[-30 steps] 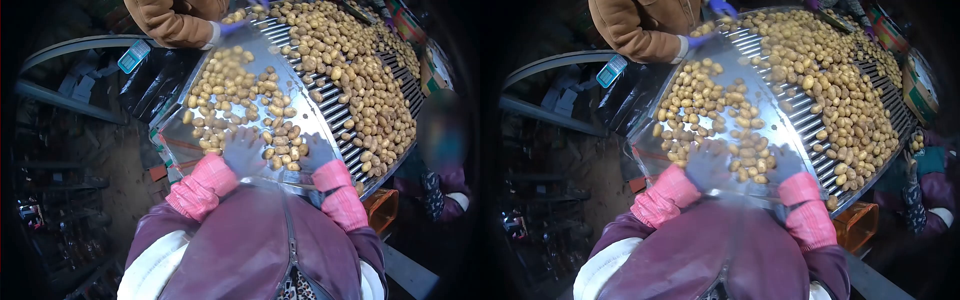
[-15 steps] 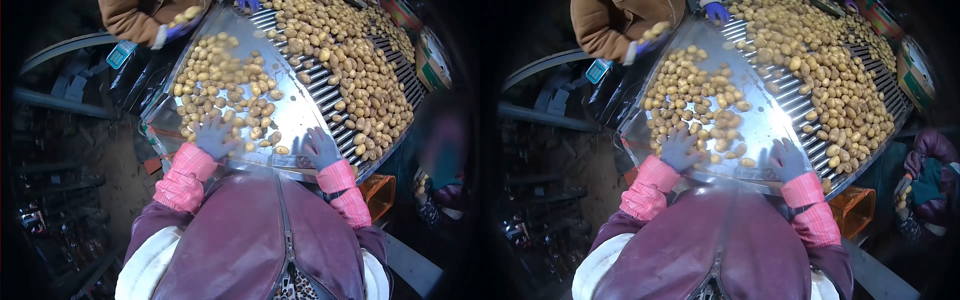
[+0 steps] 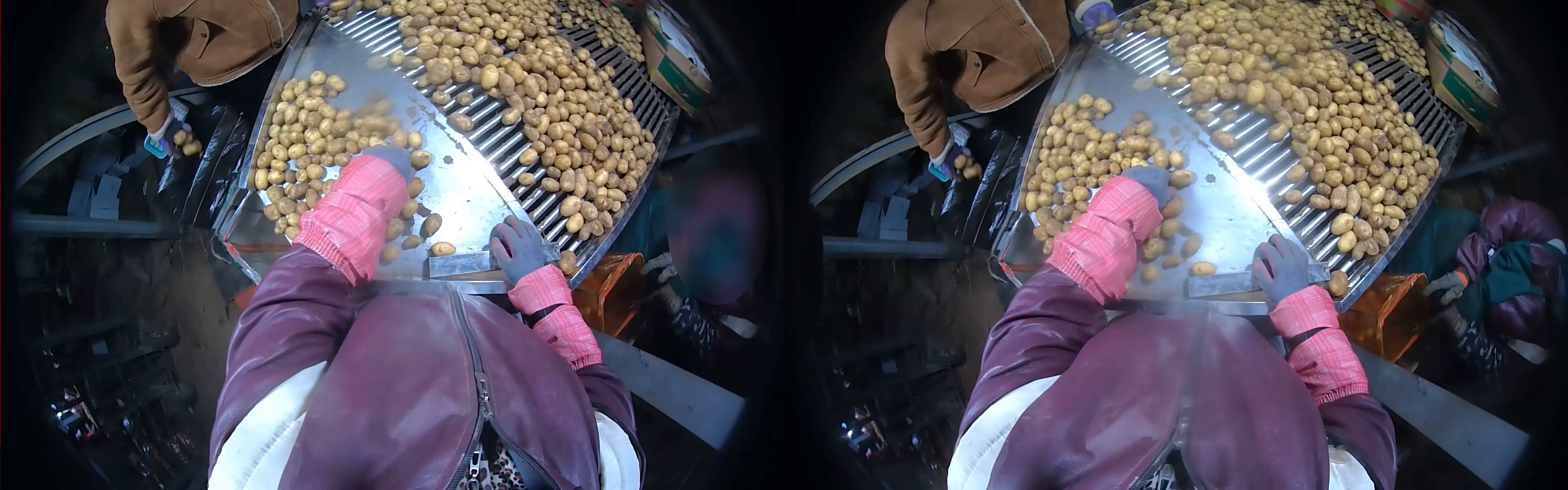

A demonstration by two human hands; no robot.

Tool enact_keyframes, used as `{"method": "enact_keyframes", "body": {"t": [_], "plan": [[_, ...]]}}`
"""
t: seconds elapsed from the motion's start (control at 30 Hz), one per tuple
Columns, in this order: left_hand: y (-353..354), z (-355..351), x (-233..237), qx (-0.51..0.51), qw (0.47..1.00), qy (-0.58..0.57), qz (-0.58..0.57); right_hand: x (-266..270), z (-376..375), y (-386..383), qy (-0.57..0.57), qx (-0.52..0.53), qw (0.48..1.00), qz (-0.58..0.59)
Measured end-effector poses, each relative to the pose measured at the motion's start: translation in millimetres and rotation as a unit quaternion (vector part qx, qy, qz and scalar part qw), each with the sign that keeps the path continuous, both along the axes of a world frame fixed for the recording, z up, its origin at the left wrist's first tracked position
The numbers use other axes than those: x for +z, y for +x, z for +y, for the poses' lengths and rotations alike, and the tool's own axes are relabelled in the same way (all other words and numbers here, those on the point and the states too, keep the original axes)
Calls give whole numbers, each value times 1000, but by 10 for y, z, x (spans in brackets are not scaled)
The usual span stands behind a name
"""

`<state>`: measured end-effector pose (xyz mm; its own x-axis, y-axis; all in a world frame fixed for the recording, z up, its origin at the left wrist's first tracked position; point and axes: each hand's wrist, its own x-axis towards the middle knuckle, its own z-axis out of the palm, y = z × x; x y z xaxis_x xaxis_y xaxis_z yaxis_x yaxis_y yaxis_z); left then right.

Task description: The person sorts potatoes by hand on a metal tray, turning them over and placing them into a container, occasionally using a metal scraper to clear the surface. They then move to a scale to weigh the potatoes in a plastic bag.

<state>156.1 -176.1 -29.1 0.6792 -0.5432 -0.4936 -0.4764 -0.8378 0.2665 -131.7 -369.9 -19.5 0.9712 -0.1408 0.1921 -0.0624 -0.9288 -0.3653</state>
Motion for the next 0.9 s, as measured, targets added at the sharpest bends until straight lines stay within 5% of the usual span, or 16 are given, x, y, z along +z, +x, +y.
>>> {"method": "enact_keyframes", "body": {"t": [0.07,0.1,0.17,0.33,0.47,0.6,0.67,0.73,0.77,0.87,0.9], "plan": [[-17,-27,-105,169,972,-110,120,-1,7,-6,5,-2,1000,10],[-174,-20,88,298,911,-217,183,7,-2,14,6,-2,1000,13],[-195,-13,123,389,846,-291,221,12,-1,35,10,-2,1000,9],[133,422,-85,169,920,-340,97,-21,22,26,-15,7,999,-31],[94,1189,297,310,713,-579,244,89,45,52,-17,16,1000,-4],[-472,2119,858,350,673,-647,77,129,66,74,-20,41,999,1],[-793,2739,948,384,711,-588,26,118,43,36,-37,41,997,47],[-1234,3294,772,457,658,-598,-23,65,17,27,-25,56,995,80],[-1482,3626,578,474,673,-565,-62,42,24,37,-19,62,993,96],[-2435,5218,-916,531,740,-407,-70,174,217,241,2,129,987,90],[-2828,5556,-1250,494,868,-11,-53,183,252,359,22,153,984,92]]}}
